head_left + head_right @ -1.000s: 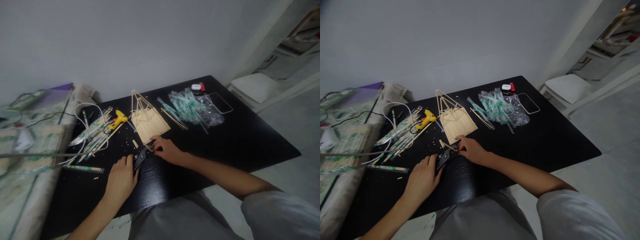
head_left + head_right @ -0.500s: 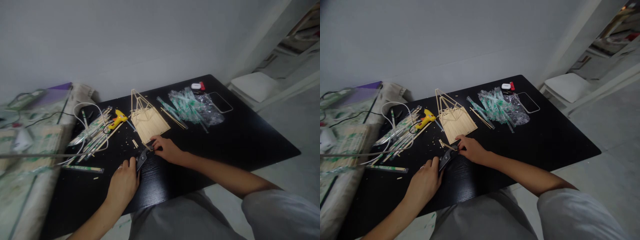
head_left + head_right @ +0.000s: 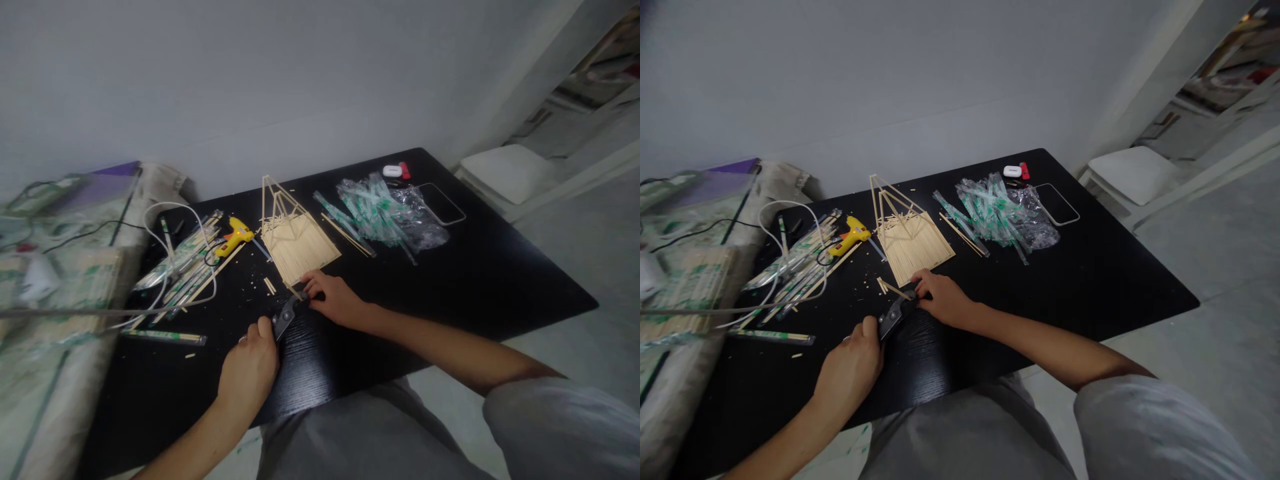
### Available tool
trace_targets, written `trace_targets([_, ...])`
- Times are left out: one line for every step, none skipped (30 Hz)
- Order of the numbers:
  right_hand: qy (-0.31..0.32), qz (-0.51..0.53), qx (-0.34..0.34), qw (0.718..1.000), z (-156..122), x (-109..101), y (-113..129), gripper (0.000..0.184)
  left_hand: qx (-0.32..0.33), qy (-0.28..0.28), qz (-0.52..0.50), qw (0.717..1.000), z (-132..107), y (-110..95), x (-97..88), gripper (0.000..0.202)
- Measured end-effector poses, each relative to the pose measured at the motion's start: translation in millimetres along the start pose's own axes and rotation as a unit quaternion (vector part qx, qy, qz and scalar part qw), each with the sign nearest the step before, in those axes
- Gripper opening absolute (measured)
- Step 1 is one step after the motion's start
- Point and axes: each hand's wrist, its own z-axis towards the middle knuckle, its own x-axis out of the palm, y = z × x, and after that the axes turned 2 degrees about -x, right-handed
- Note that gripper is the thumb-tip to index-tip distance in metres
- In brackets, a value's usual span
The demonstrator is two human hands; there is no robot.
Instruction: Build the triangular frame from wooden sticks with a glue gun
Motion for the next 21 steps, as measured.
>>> trace_targets([0.000, -0.001, -0.002, 1.000, 0, 0, 0, 0.043, -0.001, 0.000, 0.002, 1.000, 0, 0, 0.0, 0.017])
trace_targets([-0.001, -0.001, -0.004, 1.000, 0, 0, 0, 0.042, -0.001, 0.000, 0.003, 1.000, 1, -1, 0.0, 0.018])
trace_targets([-0.001, -0.001, -0.005, 1.000, 0, 0, 0, 0.042, -0.001, -0.001, 0.005, 1.000, 1, -1, 0.1, 0.020])
trace_targets([-0.004, -0.002, -0.005, 1.000, 0, -1, 0, 0.042, -0.001, -0.002, 0.006, 1.000, 2, -1, 0.3, 0.021])
trace_targets([-0.005, -0.002, -0.006, 1.000, 0, -1, 0, 0.042, 0.000, -0.003, 0.007, 1.000, 2, -1, 0.5, 0.023])
trace_targets([-0.006, -0.001, -0.007, 1.000, 0, -1, 0, 0.042, 0.001, -0.004, 0.008, 1.000, 2, -1, 0.7, 0.025])
trace_targets([-0.007, 0.000, -0.007, 1.000, 0, -1, 0, 0.043, 0.001, -0.005, 0.008, 1.000, 2, -1, 0.9, 0.026])
trace_targets([-0.007, 0.001, -0.006, 1.000, 0, -1, 0, 0.044, 0.002, -0.007, 0.007, 1.000, 2, -1, 1.3, 0.027])
trace_targets([-0.007, 0.003, -0.005, 1.000, 0, -1, 0, 0.045, 0.003, -0.008, 0.005, 1.000, 3, 0, 1.7, 0.028])
trace_targets([-0.006, 0.005, -0.004, 1.000, 0, -1, 0, 0.047, 0.004, -0.009, 0.003, 1.000, 3, 0, 2.3, 0.028])
trace_targets([-0.006, 0.007, -0.001, 1.000, 0, 0, 0, 0.047, 0.006, -0.008, 0.000, 1.000, 3, 1, 2.9, 0.028])
trace_targets([-0.007, 0.009, 0.003, 1.000, 0, 0, 0, 0.048, 0.007, -0.008, -0.004, 1.000, 4, 1, 3.4, 0.027])
trace_targets([-0.007, 0.014, 0.007, 1.000, 0, 0, 0, 0.048, 0.010, -0.007, -0.008, 1.000, 4, 3, 3.8, 0.026])
trace_targets([-0.007, 0.020, 0.011, 1.000, 0, 0, 1, 0.048, 0.015, -0.006, -0.013, 1.000, 5, 4, 3.9, 0.024])
trace_targets([-0.007, 0.029, 0.016, 0.999, 0, -2, 1, 0.049, 0.022, -0.007, -0.020, 1.000, 7, 7, 3.5, 0.022])
trace_targets([-0.006, 0.038, 0.018, 0.999, 0, -4, 2, 0.050, 0.030, -0.010, -0.028, 0.999, 9, 10, 2.4, 0.019])
trace_targets([-0.003, 0.047, 0.019, 0.999, 0, -6, 3, 0.051, 0.041, -0.018, -0.037, 0.998, 11, 13, 0.6, 0.016])
trace_targets([0.003, 0.056, 0.018, 0.998, 0, -10, 3, 0.053, 0.052, -0.029, -0.046, 0.997, 15, 18, -1.9, 0.015])
trace_targets([0.010, 0.061, 0.017, 0.998, 1, -14, 4, 0.053, 0.062, -0.055, -0.054, 0.995, 18, 22, -5.0, 0.014])
trace_targets([0.018, 0.063, 0.017, 0.998, 2, -19, 5, 0.050, 0.071, -0.086, -0.063, 0.992, 23, 27, -8.6, 0.016])
trace_targets([0.023, 0.060, 0.020, 0.998, 2, -24, 5, 0.045, 0.071, -0.117, -0.074, 0.988, 27, 31, -12.3, 0.022])
